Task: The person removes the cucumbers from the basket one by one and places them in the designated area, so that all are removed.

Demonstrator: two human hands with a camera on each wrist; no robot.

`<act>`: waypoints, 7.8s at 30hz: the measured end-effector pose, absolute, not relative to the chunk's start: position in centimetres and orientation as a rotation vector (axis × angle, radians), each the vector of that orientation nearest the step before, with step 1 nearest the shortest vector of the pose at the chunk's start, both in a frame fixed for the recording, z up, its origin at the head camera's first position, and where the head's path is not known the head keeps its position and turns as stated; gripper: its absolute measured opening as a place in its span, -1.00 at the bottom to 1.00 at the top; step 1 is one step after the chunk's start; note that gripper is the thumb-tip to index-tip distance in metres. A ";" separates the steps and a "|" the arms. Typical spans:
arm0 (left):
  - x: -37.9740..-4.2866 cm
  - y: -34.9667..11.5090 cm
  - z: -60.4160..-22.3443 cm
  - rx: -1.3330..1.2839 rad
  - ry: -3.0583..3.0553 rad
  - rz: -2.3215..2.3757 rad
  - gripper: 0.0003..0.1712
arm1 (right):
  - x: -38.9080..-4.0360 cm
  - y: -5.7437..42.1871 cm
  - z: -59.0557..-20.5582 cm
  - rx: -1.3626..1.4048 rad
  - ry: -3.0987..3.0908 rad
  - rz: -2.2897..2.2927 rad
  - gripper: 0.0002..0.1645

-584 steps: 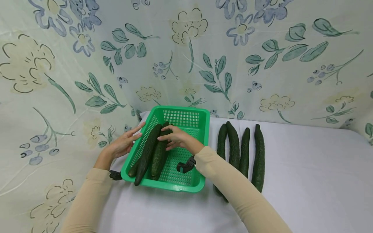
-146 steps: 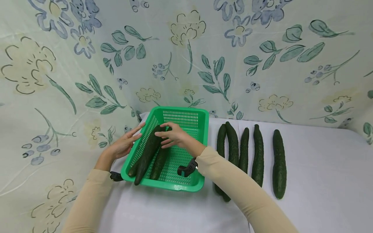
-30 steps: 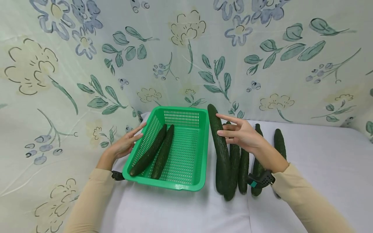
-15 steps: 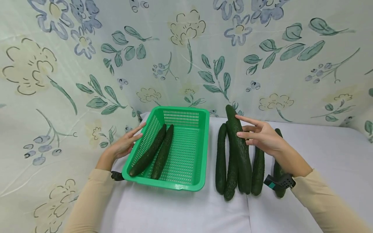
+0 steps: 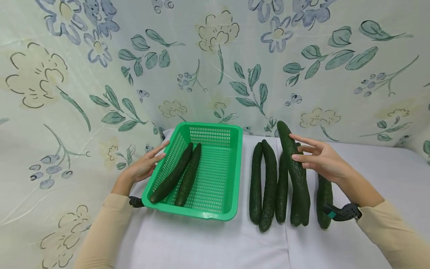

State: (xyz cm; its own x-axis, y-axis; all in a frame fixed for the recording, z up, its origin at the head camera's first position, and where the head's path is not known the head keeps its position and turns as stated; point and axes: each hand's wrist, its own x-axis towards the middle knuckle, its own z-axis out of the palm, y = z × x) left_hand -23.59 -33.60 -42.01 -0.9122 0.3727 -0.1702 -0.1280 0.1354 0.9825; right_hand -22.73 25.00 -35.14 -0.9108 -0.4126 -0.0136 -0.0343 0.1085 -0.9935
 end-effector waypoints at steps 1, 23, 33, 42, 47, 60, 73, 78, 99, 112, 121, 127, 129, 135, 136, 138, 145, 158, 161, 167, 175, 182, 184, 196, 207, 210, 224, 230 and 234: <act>-23.6 -33.6 -42.0 0.235 2.048 1.829 -0.32 | -22.8 25.4 -35.3 -0.448 2.112 -1.871 -0.21; -23.5 -33.8 -42.0 0.267 2.049 1.815 -0.32 | -22.7 34.9 -37.7 -0.341 2.332 -1.718 -0.17; -23.5 -33.7 -41.9 0.258 2.021 1.823 -0.32 | -23.0 38.6 -39.3 -0.257 2.470 -1.538 -0.16; -23.6 -33.7 -41.7 0.274 2.043 1.824 -0.34 | -23.1 40.3 -41.0 -0.162 2.520 -1.437 -0.13; -23.6 -33.6 -41.7 0.269 2.027 1.824 -0.32 | -23.2 40.9 -41.8 -0.092 2.501 -1.415 -0.08; -23.5 -33.7 -42.0 0.256 2.021 1.822 -0.34 | -22.9 42.0 -43.6 -0.029 2.403 -1.526 -0.28; -23.4 -33.6 -42.1 0.266 2.007 1.833 -0.32 | -22.6 41.0 -44.5 0.041 2.425 -1.438 -0.37; -23.4 -33.5 -42.0 0.243 2.023 1.831 -0.30 | -22.7 40.7 -44.5 0.042 2.456 -1.396 -0.40; -23.3 -33.4 -42.0 0.242 2.029 1.832 -0.33 | -22.8 40.3 -44.4 0.014 2.447 -1.417 -0.45; -23.2 -33.5 -41.8 0.237 2.053 1.813 -0.34 | -23.9 39.1 -41.2 -0.017 2.448 -1.667 -0.61; -23.3 -33.6 -42.0 0.237 2.020 1.836 -0.35 | -24.5 35.8 -39.0 -0.092 2.348 -1.822 -0.62; -23.2 -33.7 -42.1 0.242 2.041 1.842 -0.35 | -25.2 32.4 -37.2 -0.179 2.335 -1.810 -0.61; -23.3 -33.7 -42.1 0.250 2.044 1.836 -0.35 | -25.4 31.3 -36.6 -0.207 2.337 -1.791 -0.61; -23.5 -33.7 -42.2 0.271 2.064 1.807 -0.33 | -25.7 28.3 -35.2 -0.281 2.248 -1.804 -0.63; -23.5 -33.7 -42.2 0.272 2.066 1.805 -0.33 | -25.7 27.8 -35.0 -0.287 2.228 -1.812 -0.63; -23.6 -33.7 -42.1 0.278 2.067 1.802 -0.33 | -25.8 26.9 -34.6 -0.304 2.204 -1.818 -0.62; -23.5 -33.7 -42.0 0.266 2.059 1.820 -0.34 | -26.2 23.3 -33.2 -0.380 2.192 -1.779 -0.53; -23.6 -33.8 -42.3 0.281 2.050 1.830 -0.32 | -27.3 14.3 -31.8 -0.401 2.019 -1.816 -0.29; -23.7 -33.8 -42.3 0.267 2.059 1.830 -0.33 | -27.7 12.2 -32.1 -0.406 1.958 -1.799 -0.30; -23.6 -33.9 -41.9 0.267 2.037 1.834 -0.33 | -28.2 7.8 -33.0 -0.403 1.881 -1.733 -0.30; -23.4 -33.8 -41.9 0.259 2.033 1.842 -0.33 | -28.9 3.3 -34.2 -0.316 1.835 -1.736 -0.35; -23.5 -33.9 -42.1 0.288 2.030 1.841 -0.32 | -29.4 0.7 -35.5 -0.222 1.812 -1.697 -0.34; -23.6 -33.9 -42.1 0.299 2.027 1.843 -0.32 | -29.5 0.0 -35.7 -0.207 1.806 -1.675 -0.34; -23.6 -33.9 -42.3 0.280 2.001 1.863 -0.34 | -28.7 -3.6 -37.5 -0.085 1.858 -1.591 -0.44; -23.4 -33.8 -42.0 0.265 2.000 1.852 -0.33 | -28.0 -5.4 -38.1 -0.036 1.857 -1.573 -0.38; -23.5 -33.6 -42.0 0.271 1.956 1.882 -0.32 | -27.8 -5.7 -38.5 -0.030 1.864 -1.592 -0.41; -23.5 -33.8 -42.2 0.297 2.017 1.840 -0.32 | -27.1 -6.3 -39.4 -0.010 1.851 -1.619 -0.38; -23.5 -33.7 -42.0 0.284 2.017 1.849 -0.33 | -27.3 -6.4 -39.8 -0.039 1.836 -1.552 -0.35; -23.5 -33.8 -42.0 0.301 1.982 1.859 -0.32 | -27.2 -6.4 -40.0 -0.049 1.825 -1.545 -0.35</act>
